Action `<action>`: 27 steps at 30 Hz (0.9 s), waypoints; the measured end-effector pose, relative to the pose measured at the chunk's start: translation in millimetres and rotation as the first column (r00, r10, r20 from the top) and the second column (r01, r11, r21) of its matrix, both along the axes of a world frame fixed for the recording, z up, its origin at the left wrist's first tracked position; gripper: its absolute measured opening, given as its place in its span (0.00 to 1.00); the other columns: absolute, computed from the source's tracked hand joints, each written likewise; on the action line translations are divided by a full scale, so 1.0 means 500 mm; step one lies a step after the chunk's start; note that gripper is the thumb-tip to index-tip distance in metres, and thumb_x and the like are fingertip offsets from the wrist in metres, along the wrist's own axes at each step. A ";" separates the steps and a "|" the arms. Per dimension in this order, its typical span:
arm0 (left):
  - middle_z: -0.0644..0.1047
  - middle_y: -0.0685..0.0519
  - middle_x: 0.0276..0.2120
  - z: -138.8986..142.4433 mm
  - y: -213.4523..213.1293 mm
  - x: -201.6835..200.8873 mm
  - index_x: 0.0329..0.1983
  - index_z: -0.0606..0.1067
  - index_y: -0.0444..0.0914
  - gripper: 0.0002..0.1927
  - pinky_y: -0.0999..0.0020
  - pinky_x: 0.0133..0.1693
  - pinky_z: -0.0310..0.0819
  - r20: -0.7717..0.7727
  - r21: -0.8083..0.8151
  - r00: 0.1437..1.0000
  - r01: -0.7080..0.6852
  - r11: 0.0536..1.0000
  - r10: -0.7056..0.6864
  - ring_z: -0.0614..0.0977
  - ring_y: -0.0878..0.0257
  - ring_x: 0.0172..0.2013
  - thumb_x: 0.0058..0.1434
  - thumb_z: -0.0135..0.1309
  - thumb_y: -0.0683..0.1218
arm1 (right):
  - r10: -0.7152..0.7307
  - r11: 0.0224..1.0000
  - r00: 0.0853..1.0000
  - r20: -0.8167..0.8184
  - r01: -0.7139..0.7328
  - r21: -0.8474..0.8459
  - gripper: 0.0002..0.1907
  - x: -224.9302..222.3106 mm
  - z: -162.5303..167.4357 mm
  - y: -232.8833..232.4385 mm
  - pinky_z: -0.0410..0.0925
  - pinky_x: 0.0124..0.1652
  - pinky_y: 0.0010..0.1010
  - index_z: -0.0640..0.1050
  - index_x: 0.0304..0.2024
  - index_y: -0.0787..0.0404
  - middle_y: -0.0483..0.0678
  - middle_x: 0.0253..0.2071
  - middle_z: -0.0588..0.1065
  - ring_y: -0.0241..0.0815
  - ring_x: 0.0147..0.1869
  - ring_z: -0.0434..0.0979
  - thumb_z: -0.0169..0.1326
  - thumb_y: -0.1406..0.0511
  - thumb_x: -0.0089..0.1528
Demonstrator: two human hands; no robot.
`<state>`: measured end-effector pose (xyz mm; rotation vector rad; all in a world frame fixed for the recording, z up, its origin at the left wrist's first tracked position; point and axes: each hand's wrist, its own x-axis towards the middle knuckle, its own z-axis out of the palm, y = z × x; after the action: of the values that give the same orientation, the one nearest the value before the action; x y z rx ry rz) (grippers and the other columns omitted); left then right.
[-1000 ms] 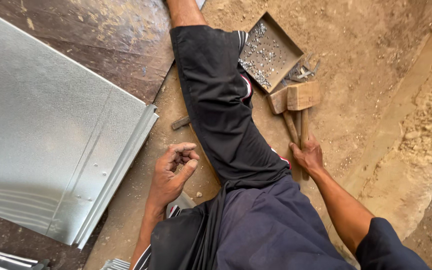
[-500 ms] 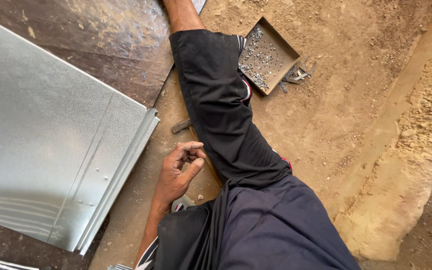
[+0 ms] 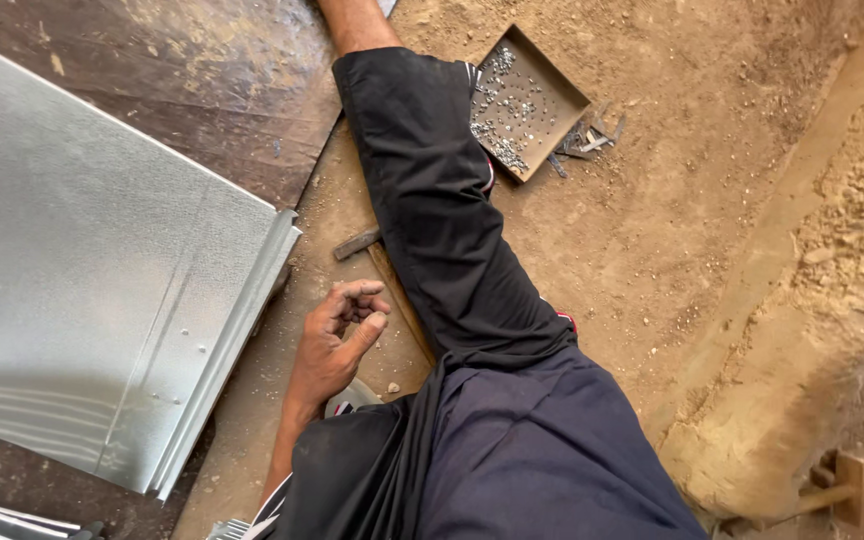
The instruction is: The person sits on the workshop floor and hammers small metal clips onto the edge of galvanized sheet metal panels, taking clips from a tray and driving each one flat with a hammer, then sets the finished panel onto a stack of completed sheets.
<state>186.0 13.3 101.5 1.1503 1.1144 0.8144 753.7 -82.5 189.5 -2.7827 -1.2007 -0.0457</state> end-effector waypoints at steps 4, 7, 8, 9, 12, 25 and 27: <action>0.81 0.52 0.41 0.010 -0.005 -0.007 0.58 0.74 0.35 0.18 0.68 0.47 0.77 -0.034 0.068 0.999 0.017 0.998 -0.015 0.81 0.65 0.42 0.64 0.57 0.40 | 0.300 0.953 0.894 -0.333 -0.292 0.076 0.09 -0.139 -0.146 0.197 0.75 0.34 0.28 0.82 0.49 0.60 0.52 0.43 0.81 0.40 0.39 0.81 0.56 0.63 0.71; 0.81 0.51 0.42 0.027 -0.033 -0.055 0.59 0.73 0.35 0.20 0.68 0.49 0.77 -0.086 0.122 0.996 -0.016 0.992 0.027 0.82 0.64 0.43 0.63 0.57 0.39 | 0.355 0.932 0.846 -0.397 -0.354 0.079 0.08 -0.264 -0.348 0.341 0.76 0.33 0.36 0.82 0.44 0.61 0.52 0.44 0.82 0.43 0.37 0.82 0.58 0.65 0.66; 0.81 0.51 0.42 0.032 -0.046 -0.077 0.59 0.73 0.35 0.20 0.68 0.49 0.77 -0.107 0.140 0.993 -0.033 0.990 0.048 0.82 0.64 0.43 0.63 0.57 0.39 | 0.384 0.923 0.861 -0.334 -0.362 0.130 0.09 -0.286 -0.397 0.360 0.74 0.34 0.39 0.83 0.43 0.62 0.54 0.41 0.81 0.46 0.37 0.81 0.60 0.64 0.64; 0.80 0.50 0.42 0.038 -0.065 -0.097 0.59 0.73 0.35 0.20 0.68 0.49 0.77 -0.067 0.080 0.993 -0.093 0.992 0.098 0.82 0.63 0.44 0.63 0.57 0.38 | 0.403 0.914 0.875 -0.270 -0.367 0.176 0.10 -0.301 -0.433 0.367 0.73 0.35 0.42 0.83 0.42 0.63 0.56 0.38 0.80 0.50 0.37 0.80 0.62 0.63 0.62; 0.80 0.49 0.44 0.038 -0.114 -0.130 0.59 0.72 0.35 0.20 0.67 0.46 0.79 0.071 -0.081 0.958 -0.271 0.959 0.277 0.82 0.63 0.44 0.64 0.55 0.37 | 0.390 0.907 0.904 -0.175 -0.345 0.241 0.09 -0.334 -0.478 0.396 0.72 0.39 0.44 0.84 0.37 0.62 0.58 0.36 0.80 0.54 0.38 0.80 0.65 0.64 0.59; 0.73 0.56 0.28 0.011 -0.025 -0.075 0.62 0.72 0.38 0.26 0.71 0.32 0.72 -0.142 0.141 0.986 -0.069 0.988 0.089 0.74 0.68 0.27 0.60 0.63 0.43 | 0.731 0.453 0.136 -0.669 -0.829 0.327 0.03 -0.631 -0.192 0.260 0.73 0.32 0.29 0.79 0.35 0.65 0.49 0.32 0.80 0.37 0.33 0.81 0.60 0.71 0.58; 0.77 0.54 0.32 0.020 -0.001 -0.061 0.52 0.77 0.38 0.15 0.70 0.35 0.74 -0.164 0.296 0.983 -0.033 0.955 0.085 0.78 0.68 0.31 0.63 0.63 0.43 | 0.740 0.278 -0.043 -0.672 -0.889 0.363 0.05 -0.717 -0.159 0.283 0.72 0.31 0.29 0.77 0.31 0.66 0.50 0.32 0.80 0.36 0.31 0.80 0.62 0.72 0.55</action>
<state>155.3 12.6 111.3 1.4636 1.2044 0.9625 395.2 59.0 110.2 -1.1794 -2.3130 1.2674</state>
